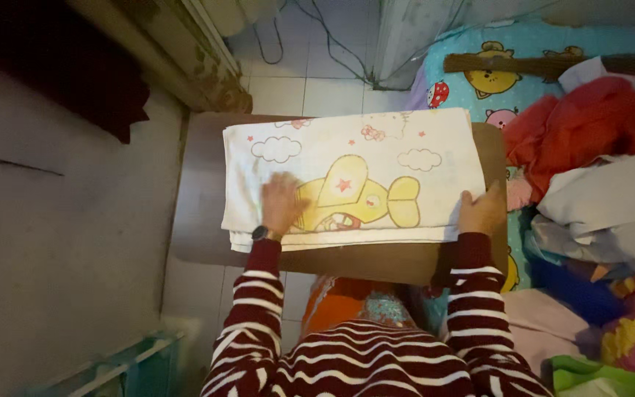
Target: The person folds a white towel with a cartoon airplane design on a small table, smoothing and aligning the edges before folding it into a compact rectangle. They then pick up another white towel with a Hello Kitty design and begin folding it similarly.
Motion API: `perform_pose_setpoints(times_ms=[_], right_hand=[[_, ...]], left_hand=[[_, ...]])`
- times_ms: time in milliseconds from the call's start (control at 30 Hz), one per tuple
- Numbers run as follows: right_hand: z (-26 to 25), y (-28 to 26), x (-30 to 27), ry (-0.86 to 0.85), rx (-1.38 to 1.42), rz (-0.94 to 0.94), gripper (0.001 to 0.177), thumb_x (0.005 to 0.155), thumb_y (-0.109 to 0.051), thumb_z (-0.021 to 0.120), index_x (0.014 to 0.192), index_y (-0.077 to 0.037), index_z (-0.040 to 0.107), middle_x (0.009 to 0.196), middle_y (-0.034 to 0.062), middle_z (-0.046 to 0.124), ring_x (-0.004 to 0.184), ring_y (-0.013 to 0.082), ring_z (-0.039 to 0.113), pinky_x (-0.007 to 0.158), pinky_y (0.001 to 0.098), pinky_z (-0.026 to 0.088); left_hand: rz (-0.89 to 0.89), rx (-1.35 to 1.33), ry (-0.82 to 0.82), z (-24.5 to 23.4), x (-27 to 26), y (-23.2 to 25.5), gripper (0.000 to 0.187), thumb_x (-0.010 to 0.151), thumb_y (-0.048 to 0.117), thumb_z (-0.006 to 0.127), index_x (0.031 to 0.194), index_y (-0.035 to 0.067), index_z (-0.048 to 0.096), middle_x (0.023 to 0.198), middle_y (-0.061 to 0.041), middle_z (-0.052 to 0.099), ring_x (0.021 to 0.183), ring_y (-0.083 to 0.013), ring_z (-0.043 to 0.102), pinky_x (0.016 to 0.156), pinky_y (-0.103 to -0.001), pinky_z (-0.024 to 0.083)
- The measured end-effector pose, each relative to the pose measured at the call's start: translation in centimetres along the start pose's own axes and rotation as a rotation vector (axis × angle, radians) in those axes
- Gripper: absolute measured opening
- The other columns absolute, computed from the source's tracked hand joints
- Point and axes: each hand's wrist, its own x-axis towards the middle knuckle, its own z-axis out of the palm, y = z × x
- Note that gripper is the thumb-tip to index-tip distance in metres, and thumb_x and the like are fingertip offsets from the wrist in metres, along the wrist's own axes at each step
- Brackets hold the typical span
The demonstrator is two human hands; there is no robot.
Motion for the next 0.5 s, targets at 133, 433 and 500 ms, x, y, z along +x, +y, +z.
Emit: perform_pose_setpoints(times_ms=[133,433,500], right_hand=[[-1.4,0.6,-0.5,0.076,0.068,-0.101,0.037,0.089,-0.028,0.079,0.110,0.000,0.069,0.102,0.0270,0.070,0.090,0.0428,0.068,0.079,0.0491,0.054],[-5.9,-2.0,1.0,-0.034,0.316,-0.222,0.031,0.105,-0.027,0.070,0.108,0.002,0.063,0.089,0.0230,0.067,0.078,0.0381,0.067,0.073,0.0465,0.052],[-6.5,-2.5,2.1,0.067,0.276,-0.305,0.027,0.106,-0.025,0.072,0.108,0.001,0.064,0.092,0.0226,0.068,0.082,0.0378,0.066,0.076,0.0460,0.051]], left_hand=[[0.376,-0.172,0.070,0.9,-2.5,5.0,0.044,0.080,0.040,0.080,0.112,0.012,0.070,0.137,-0.014,0.061,0.134,-0.0366,0.049,0.112,-0.056,0.035],[0.402,-0.224,0.027,0.4,-3.4,7.4,0.040,0.078,0.019,0.076,0.116,0.010,0.066,0.132,-0.015,0.062,0.132,-0.0343,0.052,0.112,-0.059,0.038],[0.358,-0.186,0.002,1.1,-3.4,6.8,0.045,0.077,0.010,0.073,0.121,0.012,0.066,0.134,-0.012,0.062,0.134,-0.0309,0.054,0.116,-0.057,0.039]])
